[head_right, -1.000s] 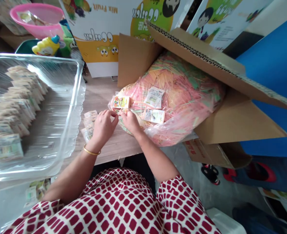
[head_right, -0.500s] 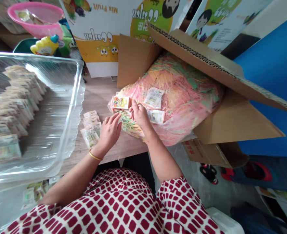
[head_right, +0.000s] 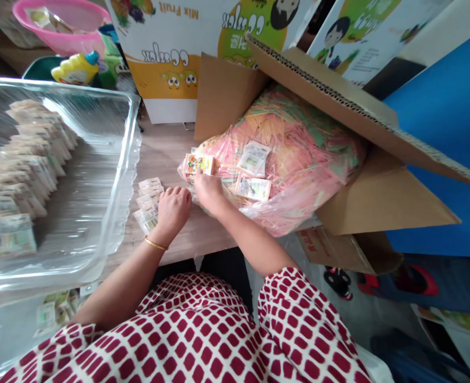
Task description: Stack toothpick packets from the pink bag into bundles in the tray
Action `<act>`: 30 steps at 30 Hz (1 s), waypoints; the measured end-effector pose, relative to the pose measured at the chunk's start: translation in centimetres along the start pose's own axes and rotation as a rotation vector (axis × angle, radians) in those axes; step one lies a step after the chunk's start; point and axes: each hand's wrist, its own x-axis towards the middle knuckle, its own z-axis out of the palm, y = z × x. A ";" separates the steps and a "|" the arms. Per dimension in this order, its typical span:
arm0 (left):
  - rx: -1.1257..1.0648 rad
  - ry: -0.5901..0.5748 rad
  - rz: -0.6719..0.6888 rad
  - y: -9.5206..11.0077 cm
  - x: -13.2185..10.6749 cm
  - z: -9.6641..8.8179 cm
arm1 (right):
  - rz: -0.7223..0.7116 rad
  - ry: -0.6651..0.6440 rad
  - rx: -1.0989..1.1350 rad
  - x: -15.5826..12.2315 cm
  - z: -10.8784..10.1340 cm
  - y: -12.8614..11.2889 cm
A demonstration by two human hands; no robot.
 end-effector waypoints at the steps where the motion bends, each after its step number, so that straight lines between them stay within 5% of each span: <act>1: 0.012 -0.012 -0.002 -0.1 0.1 0.1 | 0.038 0.034 0.012 -0.4 -0.4 0.7; 5: 0.015 -0.026 -0.017 -0.1 0.4 0.0 | 0.157 0.103 0.121 -2.6 -1.6 3.5; 10: -0.156 0.132 0.110 0.6 -0.8 -0.9 | 0.133 0.011 0.154 -4.8 -0.5 4.0; 16: -0.138 -0.024 0.245 1.3 -2.9 -0.5 | 0.109 -0.072 0.051 -4.3 2.0 1.7; 23: -0.135 -0.045 0.224 1.2 -3.2 -0.1 | 0.185 -0.026 0.074 -3.8 1.1 3.0; 27: -0.303 0.029 0.180 1.1 -3.2 -0.4 | 0.206 0.079 0.295 -4.2 0.4 4.4; 30: -0.606 0.098 0.059 1.4 -2.7 -1.2 | 0.127 0.249 0.739 -4.3 0.2 5.0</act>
